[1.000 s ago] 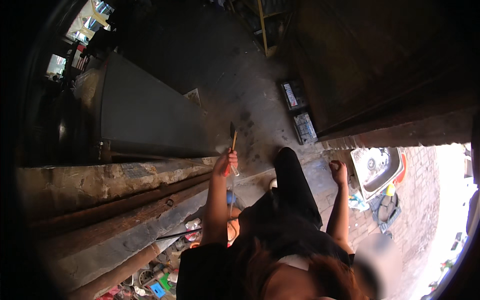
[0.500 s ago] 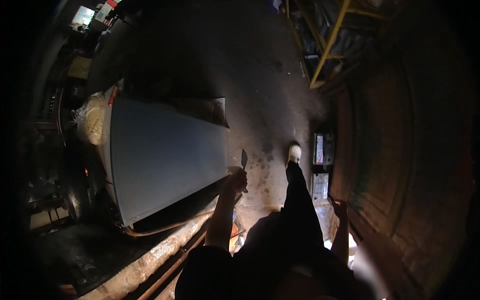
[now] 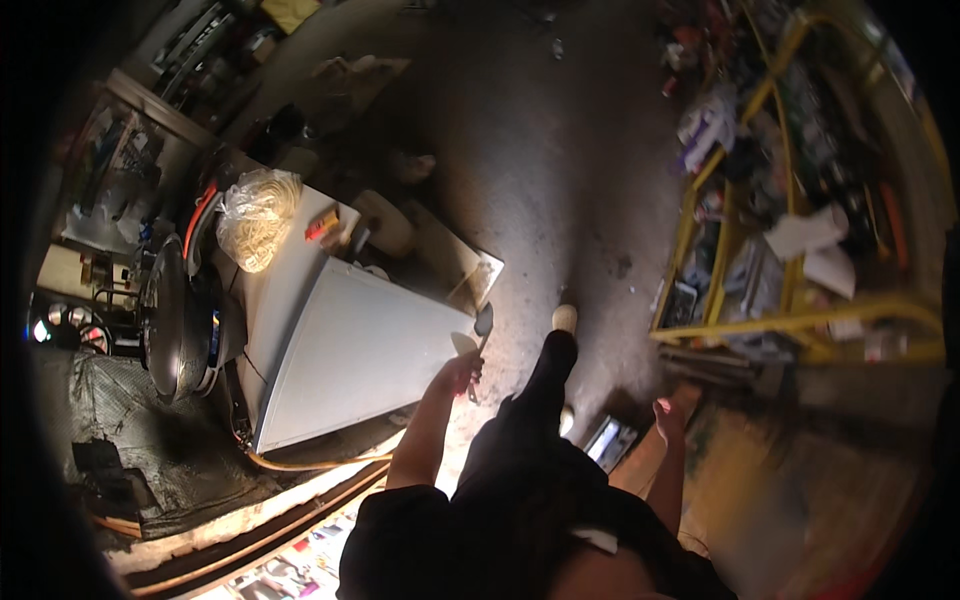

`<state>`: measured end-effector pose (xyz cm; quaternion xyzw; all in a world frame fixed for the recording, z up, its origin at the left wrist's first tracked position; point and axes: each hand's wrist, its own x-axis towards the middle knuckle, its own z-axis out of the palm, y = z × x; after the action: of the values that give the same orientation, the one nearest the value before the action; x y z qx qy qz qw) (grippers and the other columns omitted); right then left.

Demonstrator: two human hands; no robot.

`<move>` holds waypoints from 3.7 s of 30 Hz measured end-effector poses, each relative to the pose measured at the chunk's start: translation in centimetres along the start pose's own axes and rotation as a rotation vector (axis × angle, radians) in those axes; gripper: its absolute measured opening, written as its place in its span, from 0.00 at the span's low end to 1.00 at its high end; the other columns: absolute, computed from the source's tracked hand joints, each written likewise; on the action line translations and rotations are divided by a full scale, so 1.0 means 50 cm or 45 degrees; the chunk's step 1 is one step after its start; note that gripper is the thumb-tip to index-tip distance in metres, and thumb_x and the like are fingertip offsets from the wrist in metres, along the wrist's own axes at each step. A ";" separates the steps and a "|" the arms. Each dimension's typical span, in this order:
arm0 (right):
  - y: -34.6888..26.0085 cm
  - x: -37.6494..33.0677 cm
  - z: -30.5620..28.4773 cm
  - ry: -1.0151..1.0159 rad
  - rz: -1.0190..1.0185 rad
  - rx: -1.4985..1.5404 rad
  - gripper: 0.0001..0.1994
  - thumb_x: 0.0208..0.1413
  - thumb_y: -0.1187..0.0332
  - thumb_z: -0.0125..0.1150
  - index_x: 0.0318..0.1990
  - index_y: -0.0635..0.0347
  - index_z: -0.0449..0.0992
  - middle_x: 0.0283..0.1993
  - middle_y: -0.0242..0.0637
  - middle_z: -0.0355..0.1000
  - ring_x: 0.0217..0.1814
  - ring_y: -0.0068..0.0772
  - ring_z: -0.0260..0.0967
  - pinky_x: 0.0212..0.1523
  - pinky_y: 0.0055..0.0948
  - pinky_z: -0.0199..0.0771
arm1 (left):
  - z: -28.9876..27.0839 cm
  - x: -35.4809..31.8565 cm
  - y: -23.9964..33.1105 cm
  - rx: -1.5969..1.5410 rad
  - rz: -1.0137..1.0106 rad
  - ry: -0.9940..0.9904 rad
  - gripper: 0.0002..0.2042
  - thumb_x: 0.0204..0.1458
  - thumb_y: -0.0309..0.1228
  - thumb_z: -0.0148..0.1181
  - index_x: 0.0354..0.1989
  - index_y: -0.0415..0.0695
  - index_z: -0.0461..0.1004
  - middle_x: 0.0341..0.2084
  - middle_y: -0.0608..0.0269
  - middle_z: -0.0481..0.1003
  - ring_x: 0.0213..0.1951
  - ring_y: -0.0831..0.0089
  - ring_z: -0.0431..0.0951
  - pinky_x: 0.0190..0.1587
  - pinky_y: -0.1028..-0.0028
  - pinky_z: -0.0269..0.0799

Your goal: The person scrubs a white bowl with a steel wool pad under running water at an outdoor sink, then rinses it. They move indoors to place the bowl on a counter, retrieve a ladle and chopsticks, return to the sink to wash them, and place them back on the counter. Finally, they scrub a small white cup with the steel wool pad.

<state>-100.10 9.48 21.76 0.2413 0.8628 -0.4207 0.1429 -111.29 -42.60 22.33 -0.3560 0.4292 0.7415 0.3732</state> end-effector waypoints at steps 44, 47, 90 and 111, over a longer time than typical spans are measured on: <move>-1.551 0.808 0.794 -2.014 -1.425 -0.774 0.12 0.51 0.65 0.61 0.41 0.59 0.73 0.41 0.44 0.71 0.43 0.39 0.70 0.44 0.35 0.72 | 0.508 0.182 0.500 -1.179 -0.468 1.011 0.09 0.52 0.38 0.56 0.24 0.48 0.71 0.10 0.71 0.61 0.11 0.79 0.58 0.14 0.76 0.50; -1.469 0.607 0.853 -2.266 -1.790 -0.536 0.13 0.47 0.64 0.62 0.40 0.59 0.73 0.37 0.44 0.72 0.41 0.43 0.71 0.42 0.37 0.72 | 0.485 0.205 0.462 -1.268 -0.427 0.963 0.10 0.54 0.36 0.53 0.22 0.50 0.69 0.09 0.74 0.57 0.10 0.82 0.54 0.12 0.77 0.45; -1.377 0.064 1.049 -2.479 -0.849 -0.014 0.18 0.50 0.70 0.52 0.48 0.73 0.64 0.42 0.60 0.69 0.43 0.51 0.71 0.42 0.44 0.73 | 0.235 0.020 0.495 -1.508 0.077 1.144 0.12 0.58 0.36 0.48 0.22 0.49 0.63 0.10 0.74 0.54 0.09 0.82 0.52 0.11 0.80 0.47; -1.344 0.340 1.072 -2.186 -1.649 0.615 0.17 0.51 0.68 0.54 0.49 0.58 0.68 0.32 0.48 0.72 0.20 0.38 0.69 0.20 0.36 0.71 | 0.165 0.032 0.698 -1.610 0.521 1.075 0.12 0.60 0.36 0.45 0.24 0.48 0.61 0.11 0.75 0.53 0.09 0.83 0.50 0.10 0.82 0.49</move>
<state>-148.18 -63.66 25.82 -0.6077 0.3346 -0.6013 0.3963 -143.71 -47.06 37.04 -0.6664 0.0883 0.7009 -0.2386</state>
